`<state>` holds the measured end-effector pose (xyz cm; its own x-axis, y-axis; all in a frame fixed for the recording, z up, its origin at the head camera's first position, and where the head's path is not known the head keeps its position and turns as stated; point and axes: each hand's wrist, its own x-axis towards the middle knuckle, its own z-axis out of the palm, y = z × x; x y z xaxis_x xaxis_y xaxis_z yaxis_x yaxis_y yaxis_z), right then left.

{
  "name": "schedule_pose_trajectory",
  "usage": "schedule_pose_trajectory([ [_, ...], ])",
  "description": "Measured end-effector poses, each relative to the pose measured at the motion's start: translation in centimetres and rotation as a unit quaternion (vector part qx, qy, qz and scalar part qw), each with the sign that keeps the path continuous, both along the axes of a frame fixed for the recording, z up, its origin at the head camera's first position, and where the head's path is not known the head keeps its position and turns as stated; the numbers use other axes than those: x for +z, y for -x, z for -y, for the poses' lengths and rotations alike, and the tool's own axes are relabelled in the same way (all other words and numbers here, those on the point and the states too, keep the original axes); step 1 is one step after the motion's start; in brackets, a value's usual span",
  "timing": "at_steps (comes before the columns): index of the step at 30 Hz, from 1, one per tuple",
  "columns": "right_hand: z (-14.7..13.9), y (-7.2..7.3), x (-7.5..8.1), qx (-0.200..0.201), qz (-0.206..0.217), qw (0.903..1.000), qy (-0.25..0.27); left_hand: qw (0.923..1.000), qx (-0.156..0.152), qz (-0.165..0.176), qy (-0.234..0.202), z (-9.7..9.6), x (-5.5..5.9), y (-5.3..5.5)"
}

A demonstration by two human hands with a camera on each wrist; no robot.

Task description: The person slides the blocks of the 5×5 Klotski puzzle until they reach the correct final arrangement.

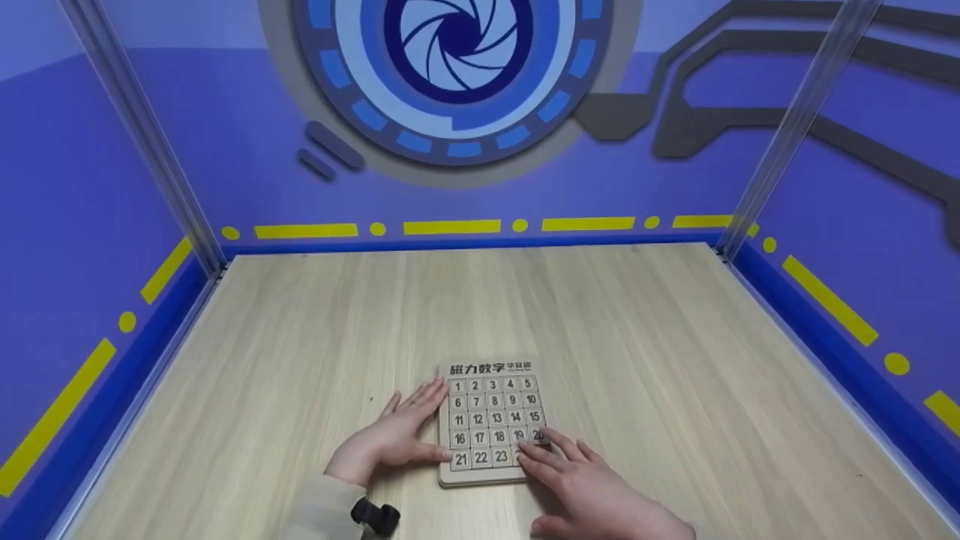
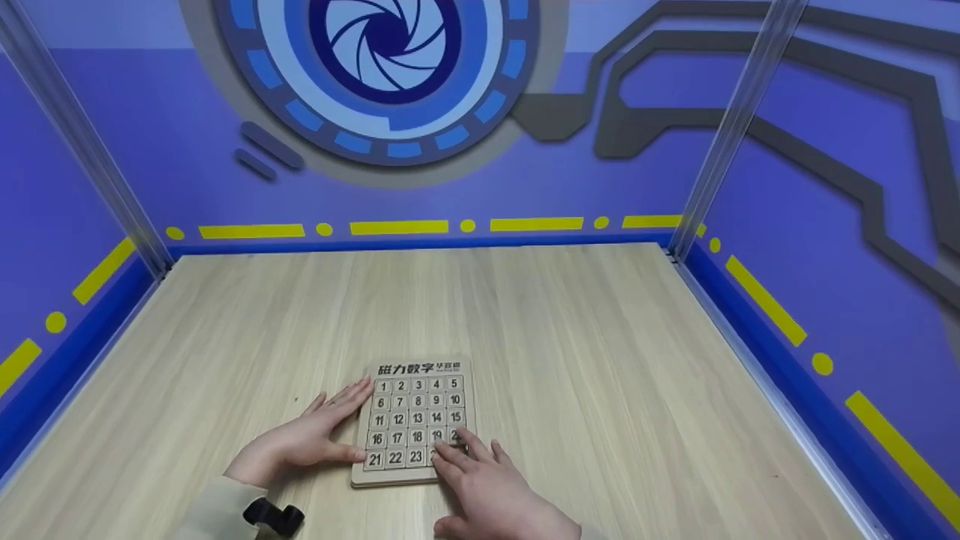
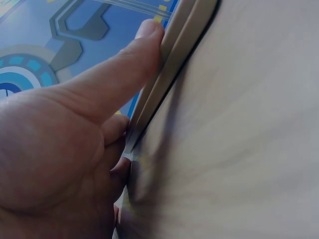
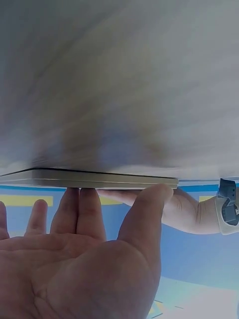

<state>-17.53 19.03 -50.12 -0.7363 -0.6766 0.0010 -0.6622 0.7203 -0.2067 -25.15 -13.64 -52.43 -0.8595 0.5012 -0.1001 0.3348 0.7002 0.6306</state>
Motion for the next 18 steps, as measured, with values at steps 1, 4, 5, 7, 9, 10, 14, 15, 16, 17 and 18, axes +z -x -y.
schedule_pose_trajectory([
  [1,0.0,0.0,0.0,0.0,0.0,1.0,-0.001,1.0,0.0,0.001,0.0,0.0,0.0,0.0],
  [4,-0.1,0.1,0.1,0.0,0.005,1.0,-0.002,1.0,0.0,0.002,-0.003,-0.1,0.1,0.0],
  [5,-0.1,0.1,0.1,-0.001,0.009,1.0,-0.001,1.0,0.001,0.003,-0.003,-0.1,0.0,0.0],
  [7,-0.1,0.1,0.3,0.0,0.019,0.9998,0.0,1.0,0.001,0.005,-0.003,-0.1,0.1,-0.1],
  [9,-0.2,0.4,0.6,0.001,0.025,0.9997,0.006,1.0,0.0,0.009,-0.002,0.0,0.1,-0.1],
  [10,-0.2,0.6,0.8,0.002,0.026,0.9996,0.01,1.0,-0.001,0.009,-0.002,0.0,0.1,-0.1],
  [14,-0.4,2.2,1.8,-0.007,0.017,0.9992,0.037,0.9998,-0.009,0.017,-0.011,0.2,0.5,0.1],
  [15,-0.4,2.8,2.1,-0.014,0.016,0.9987,0.046,0.9997,-0.011,0.017,-0.013,0.2,0.5,0.1],
  [16,-0.5,3.4,2.4,-0.021,0.015,0.9982,0.053,0.9996,-0.014,0.018,-0.017,0.3,0.6,0.2],
  [17,-0.6,4.0,2.6,-0.03,0.015,0.9975,0.062,0.9995,-0.017,0.019,-0.02,0.4,0.6,0.3],
  [18,-0.7,4.6,2.9,-0.039,0.015,0.9967,0.07,0.9994,-0.019,0.02,-0.022,0.5,0.7,0.5],
])
